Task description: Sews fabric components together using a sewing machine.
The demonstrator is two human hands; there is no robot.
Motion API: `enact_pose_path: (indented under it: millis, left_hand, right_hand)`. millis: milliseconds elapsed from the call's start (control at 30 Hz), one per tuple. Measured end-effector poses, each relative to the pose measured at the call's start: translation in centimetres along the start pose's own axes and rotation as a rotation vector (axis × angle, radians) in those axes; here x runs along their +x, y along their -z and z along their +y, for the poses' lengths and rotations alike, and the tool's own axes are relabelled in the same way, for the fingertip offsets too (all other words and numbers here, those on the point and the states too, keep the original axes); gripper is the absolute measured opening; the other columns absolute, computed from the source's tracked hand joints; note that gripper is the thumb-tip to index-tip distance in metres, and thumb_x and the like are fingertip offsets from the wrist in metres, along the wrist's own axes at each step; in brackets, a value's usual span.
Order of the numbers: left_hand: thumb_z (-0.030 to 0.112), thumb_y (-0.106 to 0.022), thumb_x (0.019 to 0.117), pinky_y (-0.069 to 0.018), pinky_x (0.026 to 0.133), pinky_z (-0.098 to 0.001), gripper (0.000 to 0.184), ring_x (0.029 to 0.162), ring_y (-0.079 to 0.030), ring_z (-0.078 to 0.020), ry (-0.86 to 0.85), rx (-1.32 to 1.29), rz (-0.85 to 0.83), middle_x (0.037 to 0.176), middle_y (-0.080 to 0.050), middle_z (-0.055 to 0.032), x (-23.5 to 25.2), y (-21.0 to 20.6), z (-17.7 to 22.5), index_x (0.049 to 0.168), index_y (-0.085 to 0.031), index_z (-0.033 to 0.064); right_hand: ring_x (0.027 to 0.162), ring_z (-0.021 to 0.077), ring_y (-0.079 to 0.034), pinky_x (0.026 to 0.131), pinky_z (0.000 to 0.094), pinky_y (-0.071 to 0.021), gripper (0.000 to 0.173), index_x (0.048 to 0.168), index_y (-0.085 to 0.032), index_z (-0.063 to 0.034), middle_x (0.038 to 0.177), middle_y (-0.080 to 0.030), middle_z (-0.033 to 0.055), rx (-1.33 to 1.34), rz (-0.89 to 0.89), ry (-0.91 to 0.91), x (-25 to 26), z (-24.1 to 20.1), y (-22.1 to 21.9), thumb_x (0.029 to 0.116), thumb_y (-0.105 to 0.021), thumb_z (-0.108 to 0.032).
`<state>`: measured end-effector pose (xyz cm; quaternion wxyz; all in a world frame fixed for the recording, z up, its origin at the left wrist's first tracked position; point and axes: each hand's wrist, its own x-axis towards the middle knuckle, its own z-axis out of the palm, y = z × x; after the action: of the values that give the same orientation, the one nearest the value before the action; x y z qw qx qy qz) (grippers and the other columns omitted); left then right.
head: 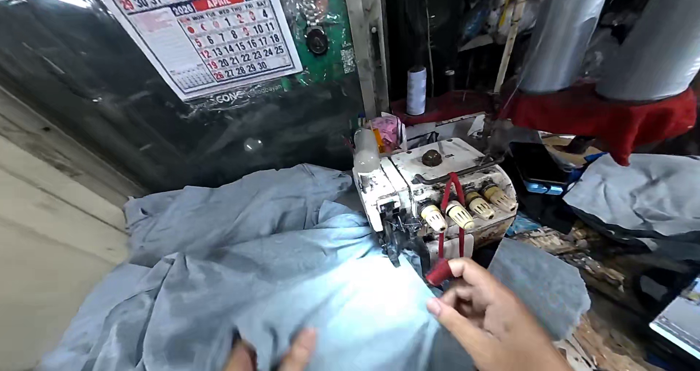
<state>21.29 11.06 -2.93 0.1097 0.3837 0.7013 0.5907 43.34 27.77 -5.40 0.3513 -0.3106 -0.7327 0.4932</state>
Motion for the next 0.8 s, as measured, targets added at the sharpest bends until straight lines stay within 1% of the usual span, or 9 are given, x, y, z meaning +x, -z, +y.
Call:
enact_pose_path:
  millis: [100, 200, 267, 333, 433, 533, 600, 700, 800]
  left_hand:
    - [0.01, -0.062, 0.1007, -0.0622, 0.091, -0.0414, 0.058, 0.111, -0.068, -0.0208, 0.077, -0.202, -0.142, 0.127, -0.063, -0.0129, 2.9, -0.2, -0.5, 0.148, -0.032, -0.0054]
    - [0.005, -0.072, 0.0933, -0.0627, 0.093, -0.0412, 0.061, 0.108, -0.071, -0.0231, 0.103, -0.144, -0.269, 0.122, -0.069, -0.0152, 2.6, -0.6, -1.6, 0.142, -0.038, -0.0095]
    - [0.004, -0.067, 0.0964, -0.0616, 0.094, -0.0407, 0.061, 0.111, -0.069, -0.0213, 0.103, -0.201, -0.206, 0.125, -0.066, -0.0148, 2.3, 0.1, -1.5, 0.146, -0.033, -0.0091]
    - [0.008, -0.062, 0.1001, -0.0595, 0.097, -0.0408, 0.065, 0.114, -0.066, -0.0175, 0.182, -0.284, -0.2, 0.13, -0.061, -0.0109, 0.6, -0.4, -1.1, 0.151, -0.025, -0.0045]
    - [0.006, -0.08, 0.087, -0.0643, 0.088, -0.0409, 0.06, 0.098, -0.074, -0.02, 0.154, -0.158, -0.233, 0.108, -0.072, -0.0118, -2.6, -1.8, -1.8, 0.133, -0.044, -0.0091]
    - [0.0, -0.079, 0.0855, -0.0637, 0.091, -0.0434, 0.064, 0.103, -0.072, -0.0264, 0.037, -0.097, -0.284, 0.115, -0.07, -0.0175, -2.1, -0.2, -1.4, 0.136, -0.04, -0.0116]
    - [0.0, -0.08, 0.0842, -0.0638, 0.09, -0.0436, 0.062, 0.103, -0.072, -0.0269, -0.013, -0.049, -0.281, 0.115, -0.069, -0.0174, -1.8, 0.9, -0.5, 0.133, -0.042, -0.0102]
    - [0.006, -0.084, 0.0824, -0.0642, 0.089, -0.0408, 0.063, 0.102, -0.072, -0.0235, -0.023, 0.029, -0.259, 0.113, -0.07, -0.0144, -2.0, 0.8, 0.3, 0.131, -0.046, -0.0079]
    - [0.008, -0.086, 0.0806, -0.0647, 0.088, -0.0401, 0.066, 0.101, -0.073, -0.0239, -0.041, 0.016, -0.242, 0.111, -0.071, -0.0144, -1.9, 0.2, 0.6, 0.131, -0.047, -0.0086]
  right_hand:
    - [0.069, 0.016, -0.069, 0.059, 0.0322, -0.0607, 0.034, 0.127, -0.053, -0.0051, 0.087, -0.072, 0.0025, 0.185, 0.108, -0.096, -1.2, 0.2, -3.0, 0.0977, -0.069, -0.014]
    - [0.074, 0.0189, -0.071, 0.062, 0.0362, -0.0622, 0.049, 0.133, -0.045, -0.0022, 0.095, -0.072, 0.0055, 0.186, 0.146, -0.144, -4.2, 0.2, -3.6, 0.0949, -0.073, -0.014]
    - [0.091, 0.0197, -0.073, 0.075, 0.0381, -0.0649, 0.059, 0.135, -0.046, 0.0021, 0.112, -0.07, 0.0093, 0.077, 0.213, -0.111, -5.9, 1.1, -3.6, 0.0901, -0.079, -0.018]
    - [0.109, 0.0241, -0.066, 0.087, 0.0391, -0.061, 0.053, 0.126, -0.055, 0.0065, 0.124, -0.062, 0.0194, -0.058, 0.302, 0.002, -6.9, 1.9, -3.9, 0.0888, -0.08, -0.021]
    - [0.078, 0.0145, -0.07, 0.061, 0.0326, -0.0623, 0.044, 0.121, -0.059, -0.0013, 0.114, -0.067, 0.0119, -0.171, 0.242, -0.037, -7.2, 1.1, -4.9, 0.0919, -0.078, -0.027]
    - [0.062, 0.0105, -0.065, 0.054, 0.0328, -0.0566, 0.037, 0.123, -0.058, -0.0101, 0.098, -0.074, -0.0027, -0.184, 0.105, -0.128, -7.4, 1.4, -5.2, 0.0939, -0.075, -0.027]
    - [0.065, 0.0099, -0.067, 0.055, 0.0301, -0.0582, 0.033, 0.118, -0.057, -0.0093, 0.089, -0.073, -0.0035, -0.054, 0.085, -0.085, -7.8, 0.4, -4.4, 0.0936, -0.075, -0.021]
    - [0.079, 0.015, -0.071, 0.068, 0.034, -0.0639, 0.029, 0.118, -0.056, -0.0039, 0.095, -0.07, 0.0034, 0.068, 0.101, -0.049, -7.8, -0.8, -3.8, 0.0955, -0.071, -0.013]
    - [0.068, 0.0106, -0.068, 0.056, 0.0321, -0.0603, 0.042, 0.127, -0.057, -0.0099, 0.106, -0.071, -0.0009, 0.0, 0.081, -0.116, -6.9, 1.5, -6.0, 0.0935, -0.074, -0.027]
